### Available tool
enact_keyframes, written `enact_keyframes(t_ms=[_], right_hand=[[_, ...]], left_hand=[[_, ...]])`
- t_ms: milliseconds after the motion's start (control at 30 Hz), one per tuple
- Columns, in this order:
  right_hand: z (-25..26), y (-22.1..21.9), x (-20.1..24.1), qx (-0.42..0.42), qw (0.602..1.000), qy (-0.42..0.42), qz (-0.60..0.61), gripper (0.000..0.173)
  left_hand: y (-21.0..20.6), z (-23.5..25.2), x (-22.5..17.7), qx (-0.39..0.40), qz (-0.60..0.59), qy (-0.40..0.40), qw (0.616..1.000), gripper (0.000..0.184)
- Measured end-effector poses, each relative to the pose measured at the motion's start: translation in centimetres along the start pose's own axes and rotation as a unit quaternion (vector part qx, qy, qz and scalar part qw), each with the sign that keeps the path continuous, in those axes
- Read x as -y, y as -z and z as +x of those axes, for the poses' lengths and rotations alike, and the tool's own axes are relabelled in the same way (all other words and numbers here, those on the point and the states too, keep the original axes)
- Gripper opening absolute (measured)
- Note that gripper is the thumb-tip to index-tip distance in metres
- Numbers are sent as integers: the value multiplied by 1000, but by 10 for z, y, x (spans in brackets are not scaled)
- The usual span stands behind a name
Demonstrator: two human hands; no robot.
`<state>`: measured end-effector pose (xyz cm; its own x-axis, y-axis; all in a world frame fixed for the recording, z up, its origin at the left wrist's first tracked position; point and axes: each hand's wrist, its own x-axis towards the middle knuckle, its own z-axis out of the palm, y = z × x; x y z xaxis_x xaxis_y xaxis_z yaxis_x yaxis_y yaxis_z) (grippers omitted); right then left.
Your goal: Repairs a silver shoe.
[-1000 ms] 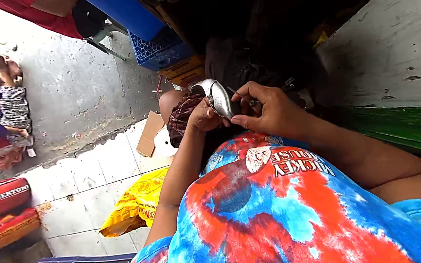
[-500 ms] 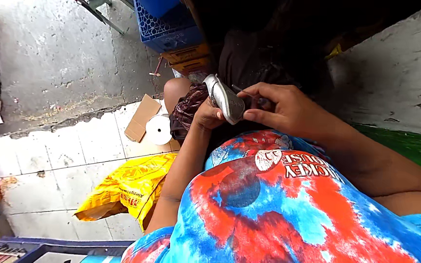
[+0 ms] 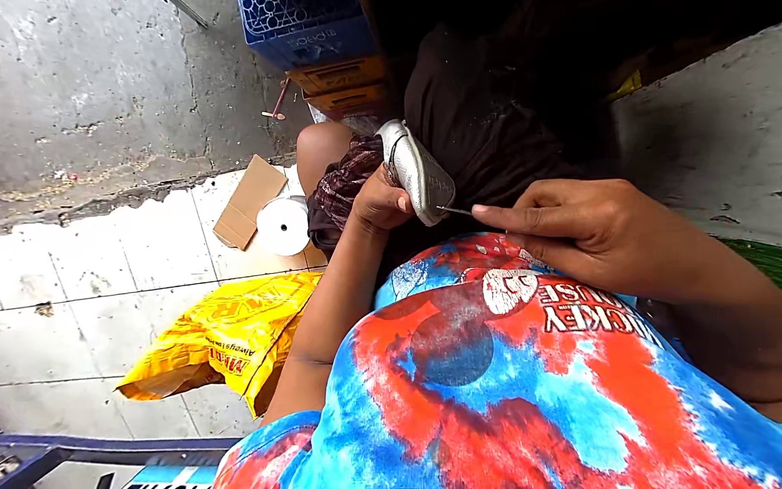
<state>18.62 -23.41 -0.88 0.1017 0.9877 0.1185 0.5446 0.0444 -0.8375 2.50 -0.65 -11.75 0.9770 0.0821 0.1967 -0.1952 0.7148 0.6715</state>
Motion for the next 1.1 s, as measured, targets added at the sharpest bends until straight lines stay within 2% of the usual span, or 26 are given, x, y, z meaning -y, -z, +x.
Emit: enact_keyframes(t_ms=[433,567,700,833,1033,1100], right_hand=[[2,2,6,8,999,-14,-42,36],[2,4,14,6,995,-24,-94,39],[4,10,21,11,981,-61,-184,43],[2,13,8,19,966,-115,-232,44],[-5,10,4,17,954,-155,-256,42],[-3,9,9,27,950,-166,-264,43]], left_hand=[[1,3,4,-9,-5,-5,1000,38],[1,6,5,-23,0,5,1000,36],[0,19,1,-72,15,60,995,32],[-3,37,3,-146,74,138,977,30],[-4,46,6,-142,89,211,963,39],[-8,49,5,-141,109,218,960,35]])
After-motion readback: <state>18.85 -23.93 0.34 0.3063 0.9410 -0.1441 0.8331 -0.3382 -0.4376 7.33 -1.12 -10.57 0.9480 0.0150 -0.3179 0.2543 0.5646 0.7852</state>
